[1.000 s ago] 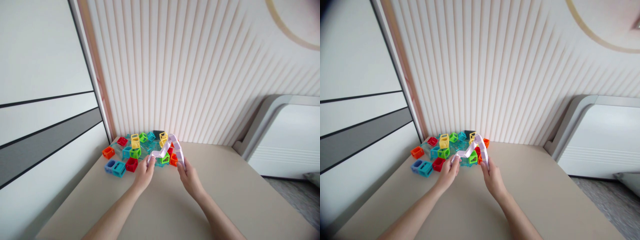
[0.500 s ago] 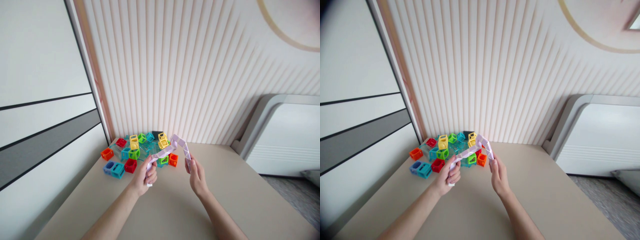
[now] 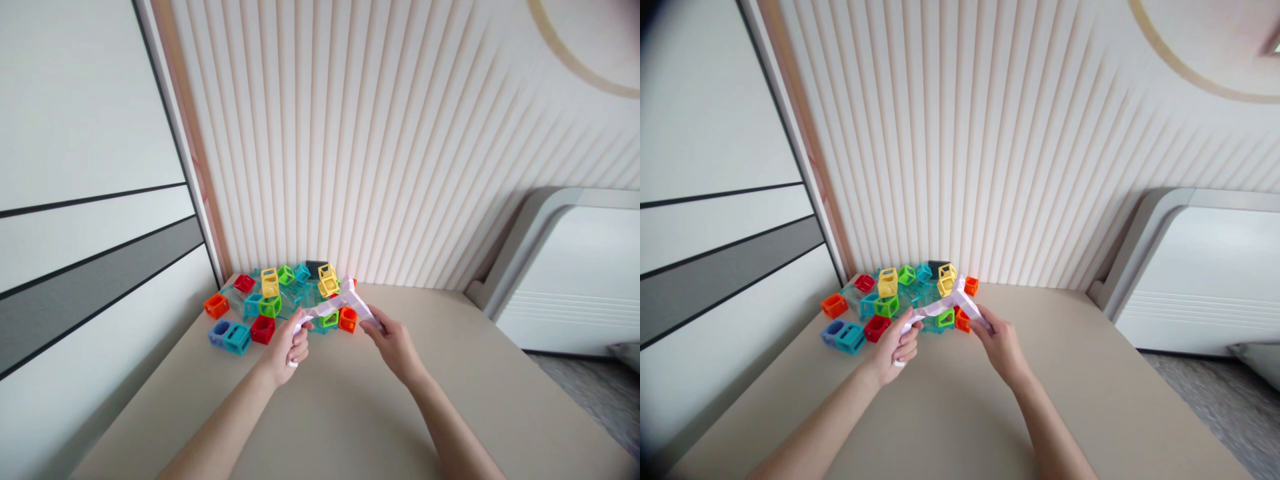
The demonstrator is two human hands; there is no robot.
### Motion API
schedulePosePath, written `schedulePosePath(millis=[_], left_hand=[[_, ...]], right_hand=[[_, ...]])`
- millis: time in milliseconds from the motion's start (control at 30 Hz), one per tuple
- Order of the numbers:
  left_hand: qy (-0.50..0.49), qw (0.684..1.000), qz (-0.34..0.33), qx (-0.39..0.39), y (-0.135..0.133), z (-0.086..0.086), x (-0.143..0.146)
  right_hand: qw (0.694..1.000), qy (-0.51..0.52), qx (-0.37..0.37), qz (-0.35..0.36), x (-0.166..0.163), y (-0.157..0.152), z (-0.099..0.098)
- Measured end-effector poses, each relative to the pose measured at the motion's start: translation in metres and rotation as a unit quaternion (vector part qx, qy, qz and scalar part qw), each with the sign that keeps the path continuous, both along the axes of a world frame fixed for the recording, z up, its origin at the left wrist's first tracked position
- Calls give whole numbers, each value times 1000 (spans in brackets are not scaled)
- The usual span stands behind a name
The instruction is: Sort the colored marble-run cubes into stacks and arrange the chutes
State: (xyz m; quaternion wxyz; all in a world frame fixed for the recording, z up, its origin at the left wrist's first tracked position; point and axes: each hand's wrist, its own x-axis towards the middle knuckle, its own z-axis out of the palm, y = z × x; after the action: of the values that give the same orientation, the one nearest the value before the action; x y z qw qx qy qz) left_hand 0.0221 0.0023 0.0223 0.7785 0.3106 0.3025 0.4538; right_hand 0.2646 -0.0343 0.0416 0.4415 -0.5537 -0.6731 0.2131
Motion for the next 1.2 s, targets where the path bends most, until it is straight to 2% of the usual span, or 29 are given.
schedulePosePath(millis=[100,167,200,267,367,400,467,533,567,633,733,833,933,1000,1067,1133,1200], left_hand=[[70,997,21,26,0,0,2],[128,988,42,69,-2,2,4],[157,981,59,98,-3,3,4],[200,962,104,156,-4,7,4],[209,945,160,194,-5,11,2],[202,945,171,195,-5,11,2],[178,948,183,192,-2,8,1],[150,954,181,188,1,3,1],[140,956,178,185,3,0,1],[137,959,172,179,6,-4,1],[159,959,171,158,8,-7,1],[176,969,141,100,8,-7,2],[172,981,78,51,6,-6,1],[158,985,54,50,6,-4,2],[143,986,60,68,5,-3,3],[139,981,88,101,5,-1,3],[148,972,122,136,5,0,4]], right_hand=[[972,-194,102,-88,12,4,-7],[951,-251,145,-110,15,4,-9],[950,-247,151,-117,15,4,-10],[970,-184,122,-105,11,4,-9],[1000,-13,-13,-4,2,3,-4],[996,49,-67,41,-1,2,-2],[969,153,-159,115,-4,-1,3],[943,202,-209,160,-6,-2,5],[943,203,-208,164,-6,-2,5],[967,158,-156,126,-8,-1,1],[998,37,-49,-10,-8,3,-7],[986,-90,22,-138,-2,5,-14],[959,-158,107,-211,8,7,-15],[961,-116,117,-223,10,8,-14],[980,8,73,-186,7,9,-12],[980,179,-14,-82,0,8,-9],[941,318,-110,47,-6,5,-7]])
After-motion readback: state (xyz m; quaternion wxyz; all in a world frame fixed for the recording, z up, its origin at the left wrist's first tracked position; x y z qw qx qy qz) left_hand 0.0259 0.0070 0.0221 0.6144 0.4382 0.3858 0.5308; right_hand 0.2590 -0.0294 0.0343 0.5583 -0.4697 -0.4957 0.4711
